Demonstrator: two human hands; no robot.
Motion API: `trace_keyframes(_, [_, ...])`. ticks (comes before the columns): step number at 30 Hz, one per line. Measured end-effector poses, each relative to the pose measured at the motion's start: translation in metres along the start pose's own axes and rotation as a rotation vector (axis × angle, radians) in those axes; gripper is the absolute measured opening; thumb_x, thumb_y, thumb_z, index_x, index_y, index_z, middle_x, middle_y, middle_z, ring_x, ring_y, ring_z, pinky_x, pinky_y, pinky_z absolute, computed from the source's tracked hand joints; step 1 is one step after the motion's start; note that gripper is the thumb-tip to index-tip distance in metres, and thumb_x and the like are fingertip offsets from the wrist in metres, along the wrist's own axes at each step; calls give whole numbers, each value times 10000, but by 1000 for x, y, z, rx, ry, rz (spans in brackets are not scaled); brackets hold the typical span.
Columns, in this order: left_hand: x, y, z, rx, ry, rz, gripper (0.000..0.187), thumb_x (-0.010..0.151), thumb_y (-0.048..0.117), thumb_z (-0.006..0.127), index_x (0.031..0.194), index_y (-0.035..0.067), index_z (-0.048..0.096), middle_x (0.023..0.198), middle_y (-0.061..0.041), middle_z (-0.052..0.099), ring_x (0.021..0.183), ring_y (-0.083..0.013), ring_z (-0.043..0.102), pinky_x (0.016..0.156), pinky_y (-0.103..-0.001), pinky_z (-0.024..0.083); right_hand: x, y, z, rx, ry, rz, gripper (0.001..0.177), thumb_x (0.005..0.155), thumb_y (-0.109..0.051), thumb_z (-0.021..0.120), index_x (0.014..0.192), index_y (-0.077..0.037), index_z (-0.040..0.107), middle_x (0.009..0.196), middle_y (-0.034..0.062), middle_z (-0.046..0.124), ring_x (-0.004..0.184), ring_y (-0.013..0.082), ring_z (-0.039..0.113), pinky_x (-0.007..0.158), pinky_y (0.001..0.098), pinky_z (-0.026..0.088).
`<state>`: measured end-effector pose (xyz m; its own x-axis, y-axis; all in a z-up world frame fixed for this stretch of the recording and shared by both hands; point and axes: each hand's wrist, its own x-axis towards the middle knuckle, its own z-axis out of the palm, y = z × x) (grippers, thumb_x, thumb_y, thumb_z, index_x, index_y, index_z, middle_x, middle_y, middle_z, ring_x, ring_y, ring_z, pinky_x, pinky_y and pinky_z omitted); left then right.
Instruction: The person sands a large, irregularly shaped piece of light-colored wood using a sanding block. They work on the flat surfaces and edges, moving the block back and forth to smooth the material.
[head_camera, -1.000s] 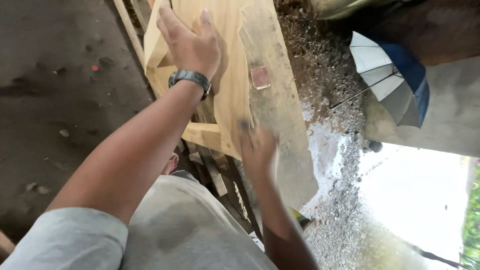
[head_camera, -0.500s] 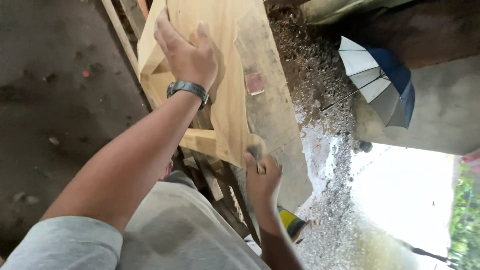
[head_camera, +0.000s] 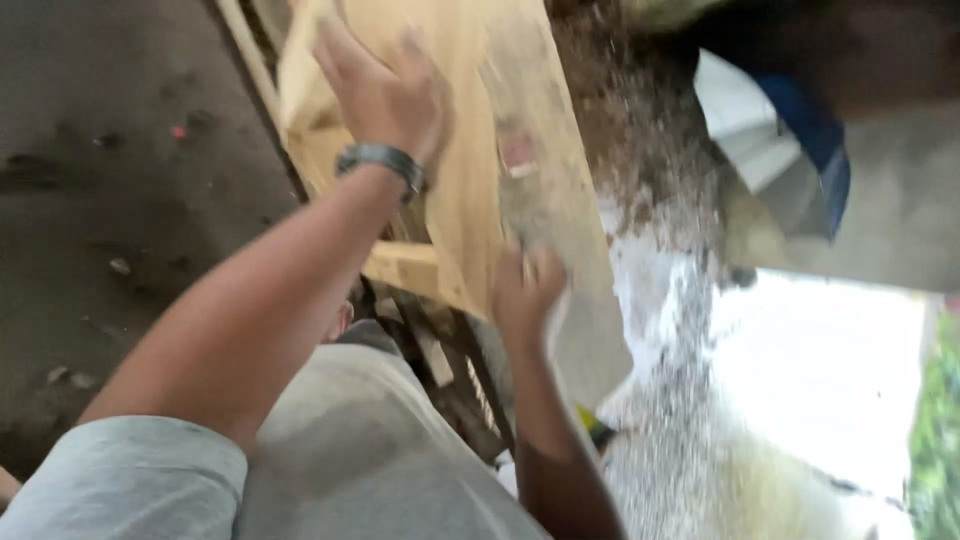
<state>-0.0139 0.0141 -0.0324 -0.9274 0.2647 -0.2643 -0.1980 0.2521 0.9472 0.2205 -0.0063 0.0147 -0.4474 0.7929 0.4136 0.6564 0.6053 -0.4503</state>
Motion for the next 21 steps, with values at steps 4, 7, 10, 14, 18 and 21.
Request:
trace_keyframes(4, [-4, 13, -11, -64, 36, 84, 763, 1056, 376, 604, 1563, -3, 177, 1624, -247, 276, 1541, -407, 318, 1262, -500, 337, 40, -45, -18, -219, -368, 500, 557, 997, -340, 671, 651, -185, 263, 622, -41, 259, 580, 114, 264, 532, 338, 221])
trace_keyframes(7, [-6, 18, -15, -110, 109, 135, 614, 1023, 247, 640, 1509, 59, 313, 1549, -207, 406, 1481, -364, 435, 1236, -517, 396, 32, -53, -30, -249, -444, 685, 456, 1049, -308, 640, 685, -169, 403, 630, -49, 393, 546, 81, 343, 489, 231, 316])
trace_keyframes(10, [-7, 15, -13, -76, 89, 74, 654, 1019, 269, 659, 1520, 70, 289, 1566, -202, 404, 1474, -361, 470, 1202, -504, 459, 34, -37, -21, -263, -419, 616, 478, 1019, -245, 669, 649, -184, 372, 624, -49, 394, 559, 80, 308, 496, 228, 298])
trace_keyframes(14, [-7, 19, -13, -78, 69, 77, 668, 1042, 300, 633, 1539, 67, 252, 1592, -216, 358, 1500, -375, 415, 1193, -519, 454, 48, -29, -17, -80, -449, 516, 544, 953, -224, 693, 642, -188, 248, 624, -45, 256, 568, 110, 293, 506, 343, 236])
trace_keyframes(18, [-6, 16, -13, -76, 113, 93, 653, 1020, 278, 655, 1524, 64, 300, 1558, -200, 424, 1465, -368, 480, 1184, -502, 472, 0, -42, -43, -205, -252, 533, 478, 990, -519, 614, 683, -184, 464, 597, -90, 420, 539, 56, 288, 474, 200, 255])
trace_keyframes(21, [-8, 24, -15, -99, 99, 70, 642, 1009, 262, 652, 1511, 71, 300, 1550, -191, 419, 1465, -350, 476, 1193, -497, 466, -52, -17, -53, -110, -224, 214, 388, 924, -296, 750, 712, -117, 478, 702, 26, 568, 770, 204, 438, 713, 397, 416])
